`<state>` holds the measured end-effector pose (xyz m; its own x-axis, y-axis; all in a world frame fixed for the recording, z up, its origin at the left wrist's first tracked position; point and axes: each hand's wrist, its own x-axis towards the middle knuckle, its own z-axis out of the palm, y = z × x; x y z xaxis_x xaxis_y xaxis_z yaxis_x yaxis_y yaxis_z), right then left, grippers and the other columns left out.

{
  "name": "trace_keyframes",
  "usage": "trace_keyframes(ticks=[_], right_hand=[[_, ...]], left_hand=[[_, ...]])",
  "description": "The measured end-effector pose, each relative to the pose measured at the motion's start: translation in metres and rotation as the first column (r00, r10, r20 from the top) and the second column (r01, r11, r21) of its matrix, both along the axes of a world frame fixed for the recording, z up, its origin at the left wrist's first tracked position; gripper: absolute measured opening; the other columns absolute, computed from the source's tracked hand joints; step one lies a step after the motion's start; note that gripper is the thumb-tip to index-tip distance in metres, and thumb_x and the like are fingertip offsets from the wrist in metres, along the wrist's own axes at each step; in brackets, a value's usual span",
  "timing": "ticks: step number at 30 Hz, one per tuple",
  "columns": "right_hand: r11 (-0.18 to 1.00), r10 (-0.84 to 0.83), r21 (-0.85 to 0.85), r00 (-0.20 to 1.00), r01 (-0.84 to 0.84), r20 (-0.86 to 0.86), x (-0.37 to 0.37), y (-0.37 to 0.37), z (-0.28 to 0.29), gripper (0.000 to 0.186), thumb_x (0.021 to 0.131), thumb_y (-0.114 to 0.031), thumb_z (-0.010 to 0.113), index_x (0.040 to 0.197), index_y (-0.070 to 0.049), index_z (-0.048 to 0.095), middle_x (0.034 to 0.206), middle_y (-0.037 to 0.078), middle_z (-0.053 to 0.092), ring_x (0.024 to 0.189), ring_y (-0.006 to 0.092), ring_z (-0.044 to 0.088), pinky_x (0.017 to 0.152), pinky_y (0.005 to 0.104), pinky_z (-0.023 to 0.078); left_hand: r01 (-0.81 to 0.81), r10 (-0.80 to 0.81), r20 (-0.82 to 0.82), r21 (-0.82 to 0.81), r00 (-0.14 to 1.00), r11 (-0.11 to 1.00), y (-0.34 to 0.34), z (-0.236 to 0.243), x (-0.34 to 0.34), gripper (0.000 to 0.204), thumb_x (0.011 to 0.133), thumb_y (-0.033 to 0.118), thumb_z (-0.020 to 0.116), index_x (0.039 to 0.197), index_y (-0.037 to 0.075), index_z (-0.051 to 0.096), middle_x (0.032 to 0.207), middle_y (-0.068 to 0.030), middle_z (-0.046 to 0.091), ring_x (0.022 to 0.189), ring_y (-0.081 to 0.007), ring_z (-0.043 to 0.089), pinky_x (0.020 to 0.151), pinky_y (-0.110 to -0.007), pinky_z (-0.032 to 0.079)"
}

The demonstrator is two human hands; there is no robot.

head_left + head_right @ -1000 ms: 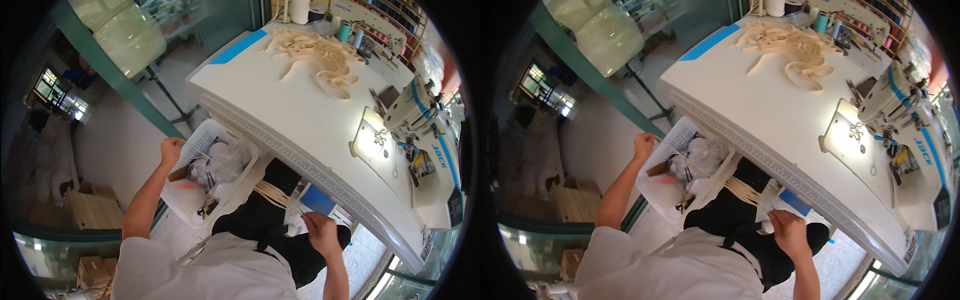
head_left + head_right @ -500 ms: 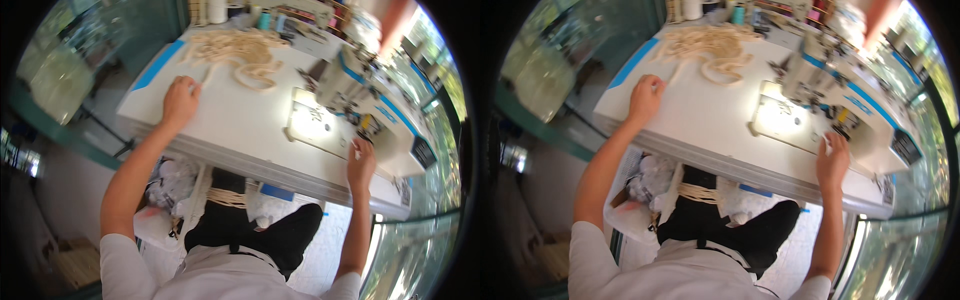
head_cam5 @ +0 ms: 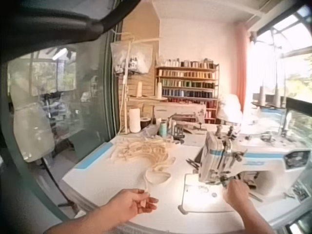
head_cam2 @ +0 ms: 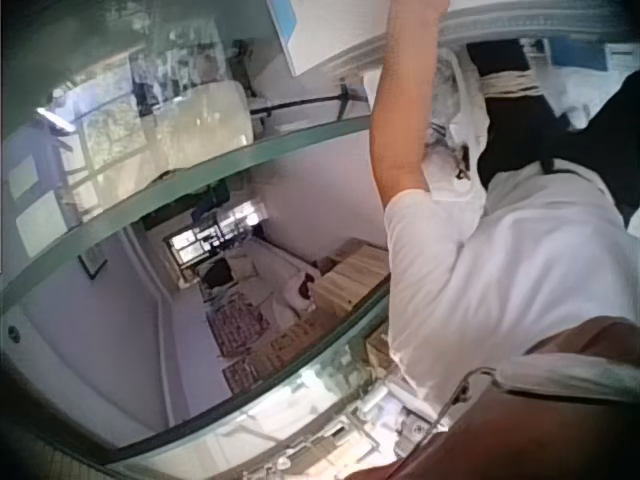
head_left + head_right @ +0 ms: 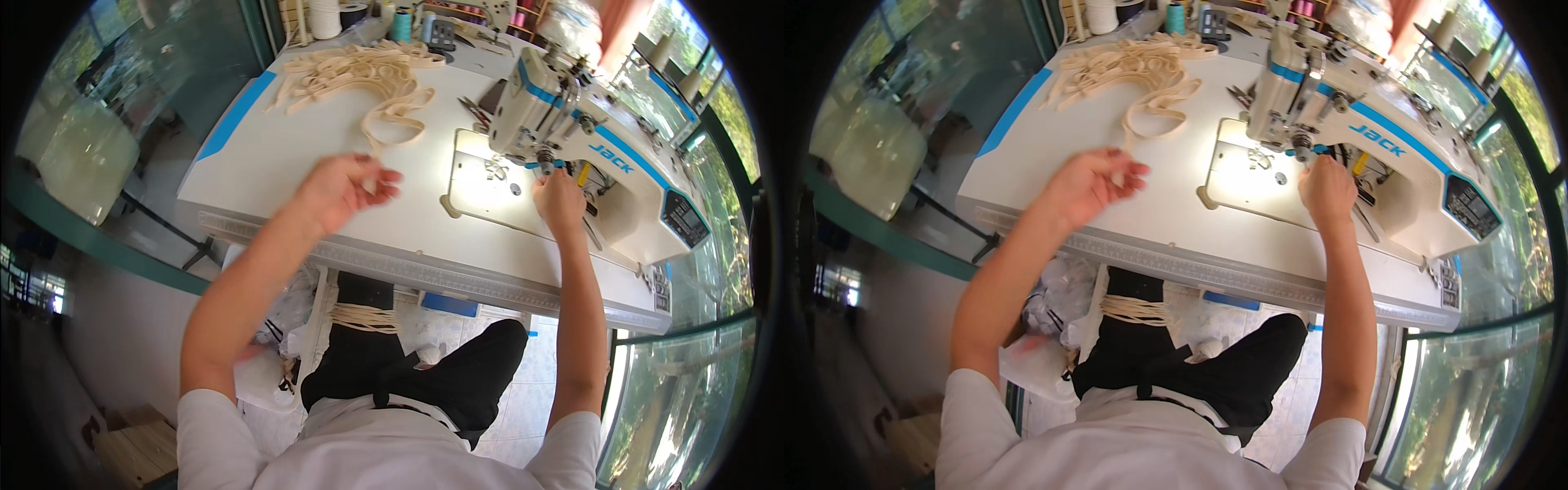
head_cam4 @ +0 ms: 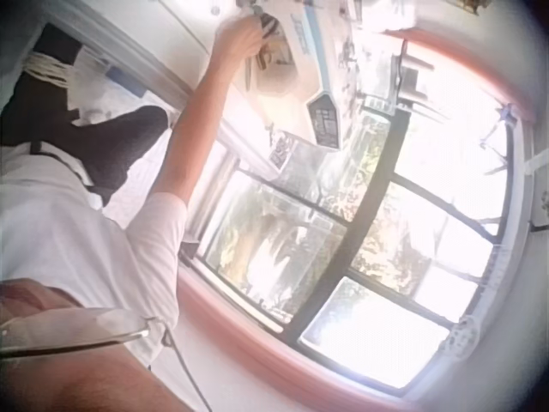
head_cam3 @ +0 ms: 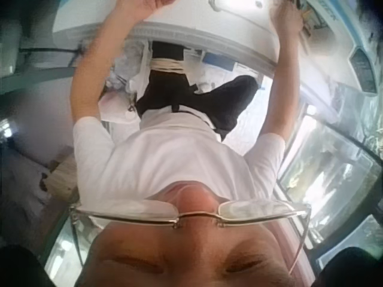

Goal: The person braids strips of beige fabric by hand, repeatedly folding and twisting them into a rope-like structure. They occasionally use scissors to trim the ends of the braided fabric. The finished braids are placed into a white basket on the floor.

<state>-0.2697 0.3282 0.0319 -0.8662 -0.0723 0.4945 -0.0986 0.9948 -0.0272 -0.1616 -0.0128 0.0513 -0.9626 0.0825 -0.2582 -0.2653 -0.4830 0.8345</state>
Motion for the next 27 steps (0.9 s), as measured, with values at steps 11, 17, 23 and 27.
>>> trace_keyframes(ticks=[11, 17, 23, 27], right_hand=[[0.927, 0.018, -0.369, 0.976, 0.064, 0.216, 0.199, 0.026, 0.026, 0.005, 0.086, -0.007, 0.061, 0.087, -0.005, 0.064, 0.057, 0.012, 0.058, 0.049, 0.0270, 0.056, 0.050, 0.0389, 0.041], [0.699, 0.482, -0.577, 0.874, -0.421, -0.054, 0.321, 0.014, -0.024, 0.022, 0.078, 0.006, 0.062, 0.097, 0.001, 0.070, 0.054, 0.003, 0.054, 0.042, 0.0167, 0.051, 0.044, 0.0265, 0.039], [0.588, 0.585, -0.707, 0.810, -0.392, 0.039, 0.322, 0.002, -0.035, 0.026, 0.073, 0.011, 0.063, 0.097, 0.003, 0.070, 0.054, 0.005, 0.055, 0.043, 0.0180, 0.053, 0.045, 0.0268, 0.041], [0.596, 0.603, -0.696, 0.795, -0.401, 0.059, 0.316, 0.000, -0.039, 0.026, 0.073, 0.011, 0.063, 0.097, 0.003, 0.070, 0.054, 0.006, 0.055, 0.044, 0.0186, 0.053, 0.045, 0.0268, 0.041]], left_hand=[[0.054, -0.089, 0.090, 0.340, 0.992, 0.939, 0.045, -0.030, 0.079, 0.015, 0.096, 0.010, 0.054, 0.099, -0.001, 0.063, 0.113, -0.0215, 0.065, 0.107, -0.0324, 0.064, 0.094, -0.038, 0.053], [0.023, -0.040, 0.035, 0.394, 0.999, 0.919, 0.079, -0.033, 0.079, 0.020, 0.099, 0.011, 0.051, 0.108, -0.004, 0.061, 0.117, -0.0182, 0.064, 0.113, -0.0301, 0.061, 0.101, -0.038, 0.050], [-0.013, 0.017, -0.004, 0.472, 1.000, 0.881, 0.087, -0.030, 0.076, 0.022, 0.100, 0.010, 0.050, 0.111, -0.007, 0.058, 0.118, -0.0179, 0.062, 0.118, -0.0291, 0.058, 0.106, -0.038, 0.046], [-0.035, 0.039, 0.001, 0.467, 0.999, 0.884, 0.087, -0.028, 0.077, 0.022, 0.100, 0.010, 0.050, 0.111, -0.007, 0.057, 0.119, -0.0183, 0.061, 0.118, -0.0294, 0.058, 0.107, -0.039, 0.046]])
